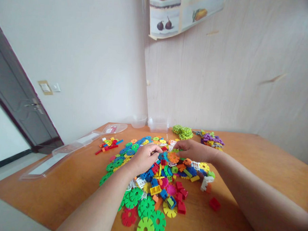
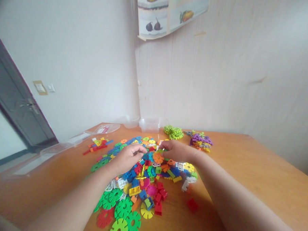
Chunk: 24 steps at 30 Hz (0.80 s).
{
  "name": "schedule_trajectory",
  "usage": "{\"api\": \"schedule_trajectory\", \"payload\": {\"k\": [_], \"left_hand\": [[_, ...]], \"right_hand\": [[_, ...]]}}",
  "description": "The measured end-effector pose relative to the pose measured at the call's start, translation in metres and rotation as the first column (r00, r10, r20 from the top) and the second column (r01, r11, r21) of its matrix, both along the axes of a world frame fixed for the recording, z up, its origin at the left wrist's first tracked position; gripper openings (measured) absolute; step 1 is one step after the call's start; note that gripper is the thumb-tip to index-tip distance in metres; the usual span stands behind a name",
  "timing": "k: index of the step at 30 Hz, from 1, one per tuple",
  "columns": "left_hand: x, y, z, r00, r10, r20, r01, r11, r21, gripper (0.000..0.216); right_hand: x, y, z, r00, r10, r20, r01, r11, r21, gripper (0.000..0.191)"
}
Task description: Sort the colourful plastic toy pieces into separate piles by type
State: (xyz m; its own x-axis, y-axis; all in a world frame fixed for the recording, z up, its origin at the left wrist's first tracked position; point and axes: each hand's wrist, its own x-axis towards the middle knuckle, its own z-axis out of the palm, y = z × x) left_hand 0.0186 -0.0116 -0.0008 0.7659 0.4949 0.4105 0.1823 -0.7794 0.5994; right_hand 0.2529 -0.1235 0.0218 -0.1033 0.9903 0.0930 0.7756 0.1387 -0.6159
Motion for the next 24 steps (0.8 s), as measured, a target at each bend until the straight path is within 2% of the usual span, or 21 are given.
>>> {"api": "schedule_trajectory", "payload": {"k": [5,12,18,24], "left_hand": [[0.001,-0.001,0.0,1.0,-0.016,0.003,0.016,1.0,-0.018,0.018],[0.002,-0.007,-0.002,0.998,-0.056,-0.01,0.056,0.996,-0.074,0.017],[0.003,-0.008,-0.005,0.997,-0.073,0.027,0.077,0.981,-0.178,0.034],[0.004,-0.009,-0.004,0.998,-0.052,0.019,0.055,0.978,-0.202,0.028]], "right_hand": [[-0.001,0.001,-0.004,0.996,-0.045,-0.083,0.042,0.999,-0.027,0.014],[-0.008,0.005,-0.005,0.99,-0.081,-0.113,0.084,0.996,0.016,0.007],[-0.016,0.01,-0.011,0.979,-0.055,-0.195,0.078,0.991,0.11,0.008],[-0.026,0.015,-0.018,0.967,-0.047,-0.251,0.082,0.988,0.131,0.01]]}}
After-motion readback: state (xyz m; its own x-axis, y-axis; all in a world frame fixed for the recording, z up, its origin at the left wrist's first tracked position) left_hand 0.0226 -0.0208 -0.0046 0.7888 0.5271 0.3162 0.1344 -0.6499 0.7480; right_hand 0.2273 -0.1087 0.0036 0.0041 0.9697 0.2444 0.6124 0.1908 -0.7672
